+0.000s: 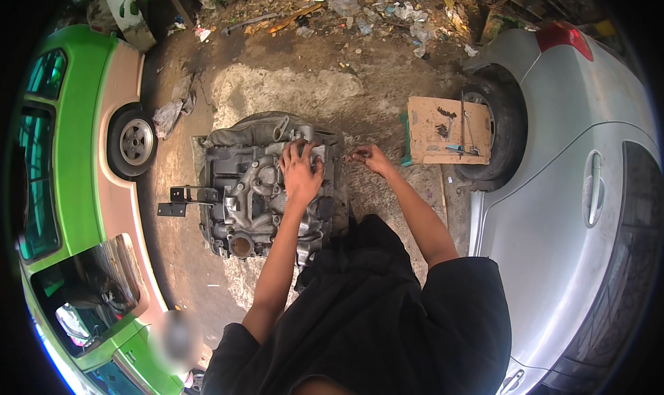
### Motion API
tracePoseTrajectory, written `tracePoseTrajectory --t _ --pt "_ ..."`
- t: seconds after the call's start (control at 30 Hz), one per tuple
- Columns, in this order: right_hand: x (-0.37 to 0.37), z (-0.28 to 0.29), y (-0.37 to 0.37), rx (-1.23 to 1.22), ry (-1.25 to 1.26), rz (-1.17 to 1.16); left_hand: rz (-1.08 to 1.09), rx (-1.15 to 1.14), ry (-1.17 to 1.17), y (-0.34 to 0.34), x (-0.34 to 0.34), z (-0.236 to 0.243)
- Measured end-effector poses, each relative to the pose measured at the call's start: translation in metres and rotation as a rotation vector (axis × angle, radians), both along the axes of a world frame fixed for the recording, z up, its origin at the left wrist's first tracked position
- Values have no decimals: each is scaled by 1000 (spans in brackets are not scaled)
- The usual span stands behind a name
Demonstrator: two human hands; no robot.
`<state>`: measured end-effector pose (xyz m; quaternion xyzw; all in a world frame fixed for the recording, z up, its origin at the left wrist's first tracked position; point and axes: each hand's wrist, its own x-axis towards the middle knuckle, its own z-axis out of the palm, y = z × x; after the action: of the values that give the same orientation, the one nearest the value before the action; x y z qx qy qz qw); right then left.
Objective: The person works on a car engine block placed on the ground between two parked cars. They use a wrench to loosen and remove bolts from the engine, then place the bolts on a nearby cardboard sheet. The person continues to remove additional bolts and set them aside.
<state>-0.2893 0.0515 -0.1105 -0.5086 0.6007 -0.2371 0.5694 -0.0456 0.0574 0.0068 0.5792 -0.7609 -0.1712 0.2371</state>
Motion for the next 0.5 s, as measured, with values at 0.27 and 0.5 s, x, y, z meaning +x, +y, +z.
tracePoseTrajectory --t 0.27,0.5 --pt "-4 3 -19 -156 176 118 7 15 -4 -1 -1 2" --pt "1 13 -21 -149 162 112 8 12 7 -1 -1 2"
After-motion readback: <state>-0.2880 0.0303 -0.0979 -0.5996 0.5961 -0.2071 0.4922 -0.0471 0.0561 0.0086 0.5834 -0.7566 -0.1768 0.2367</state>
